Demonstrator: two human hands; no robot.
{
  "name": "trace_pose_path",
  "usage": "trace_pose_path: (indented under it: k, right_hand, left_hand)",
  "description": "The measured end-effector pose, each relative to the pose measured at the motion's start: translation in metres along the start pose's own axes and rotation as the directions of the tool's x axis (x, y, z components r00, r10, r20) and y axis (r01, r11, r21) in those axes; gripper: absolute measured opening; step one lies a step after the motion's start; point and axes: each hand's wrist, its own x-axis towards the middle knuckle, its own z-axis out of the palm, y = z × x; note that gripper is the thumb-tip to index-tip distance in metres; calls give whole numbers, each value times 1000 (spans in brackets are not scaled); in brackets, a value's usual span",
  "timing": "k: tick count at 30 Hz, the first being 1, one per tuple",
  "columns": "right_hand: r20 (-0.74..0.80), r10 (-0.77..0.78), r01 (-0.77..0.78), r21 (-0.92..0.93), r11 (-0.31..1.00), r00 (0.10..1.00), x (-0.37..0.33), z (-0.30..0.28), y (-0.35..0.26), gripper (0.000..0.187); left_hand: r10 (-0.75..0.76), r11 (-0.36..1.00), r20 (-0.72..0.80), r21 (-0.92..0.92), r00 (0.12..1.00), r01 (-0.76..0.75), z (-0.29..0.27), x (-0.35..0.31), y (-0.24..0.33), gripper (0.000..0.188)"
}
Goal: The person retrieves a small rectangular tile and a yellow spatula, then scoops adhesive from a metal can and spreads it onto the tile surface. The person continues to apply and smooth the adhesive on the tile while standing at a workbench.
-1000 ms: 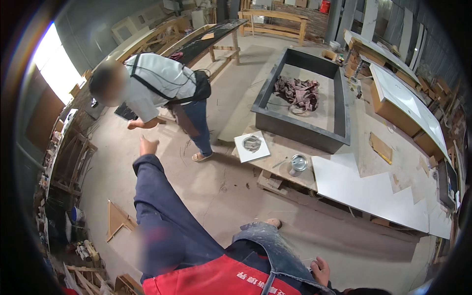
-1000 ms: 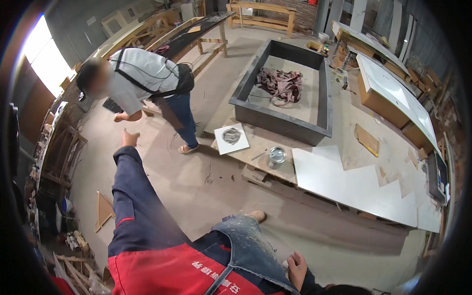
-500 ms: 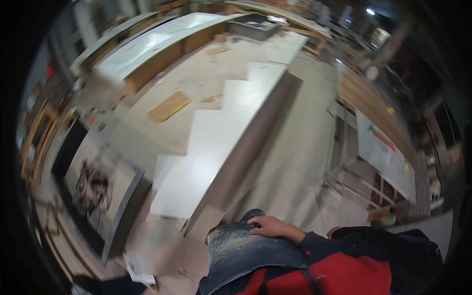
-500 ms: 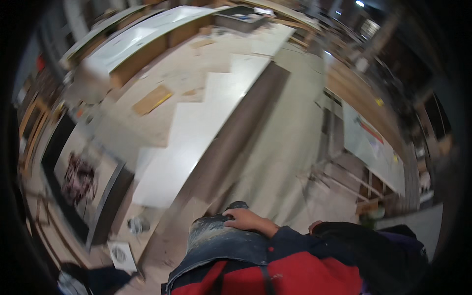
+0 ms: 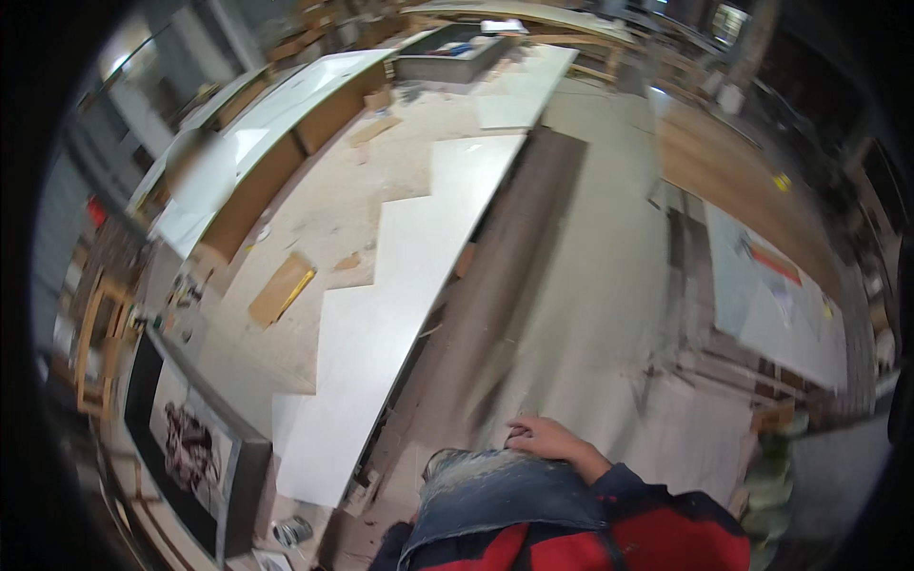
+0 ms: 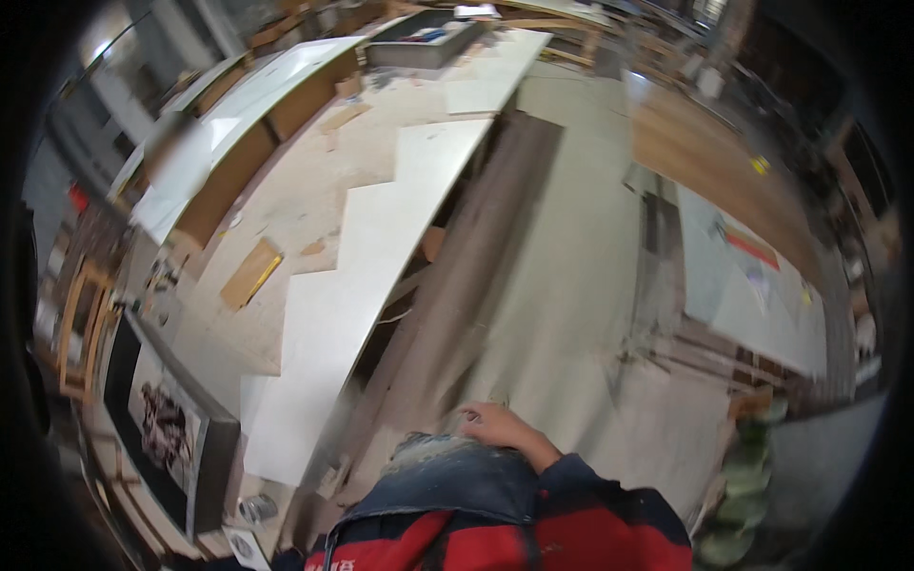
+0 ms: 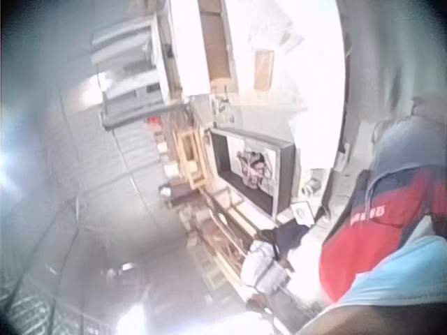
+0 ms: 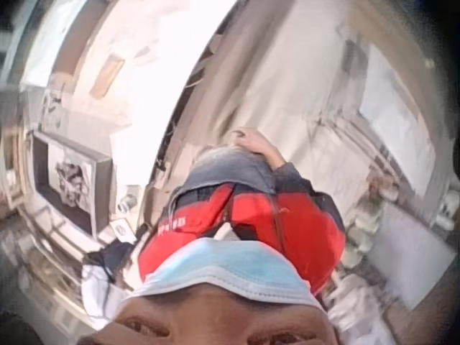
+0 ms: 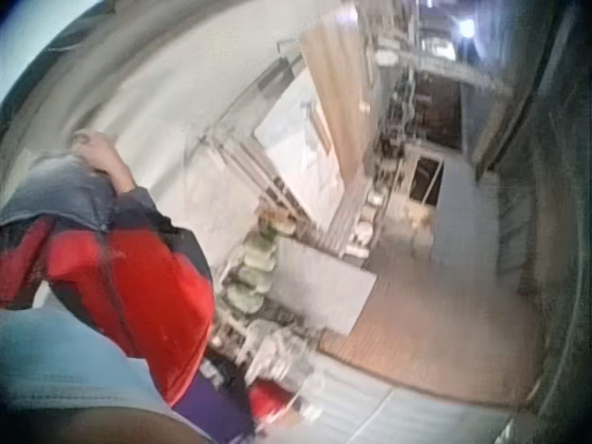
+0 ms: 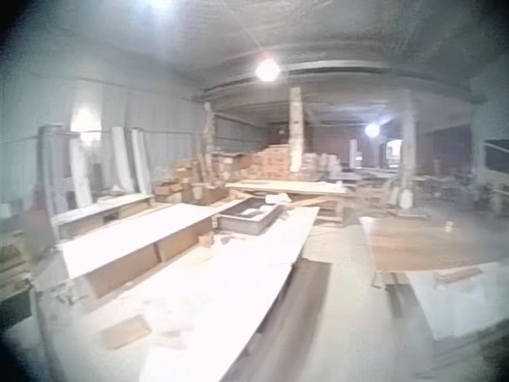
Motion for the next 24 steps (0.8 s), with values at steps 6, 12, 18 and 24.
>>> trace_pose_path:
  k: [6, 12, 18, 24]
  right_hand:
    - [-163, 46, -3, 255, 967, 985, 13, -140, 25, 54]
    - [70, 151, -166, 353, 921, 986, 48, -218, 70, 52]
    - [158, 170, -209, 273, 939, 973, 133, -319, 43, 54]
    - [40, 179, -179, 414, 892, 983, 186, -457, 16, 50]
  left_hand:
    - [201, 979, -79, -16, 976, -202, 48, 35, 95, 61]
    - [340, 936, -180, -31, 923, -351, 97, 114, 192, 56]
    - [346, 931, -50, -104, 937, -350, 146, 208, 308, 54]
    - [224, 967, 76, -144, 972, -211, 145, 273, 453, 54]
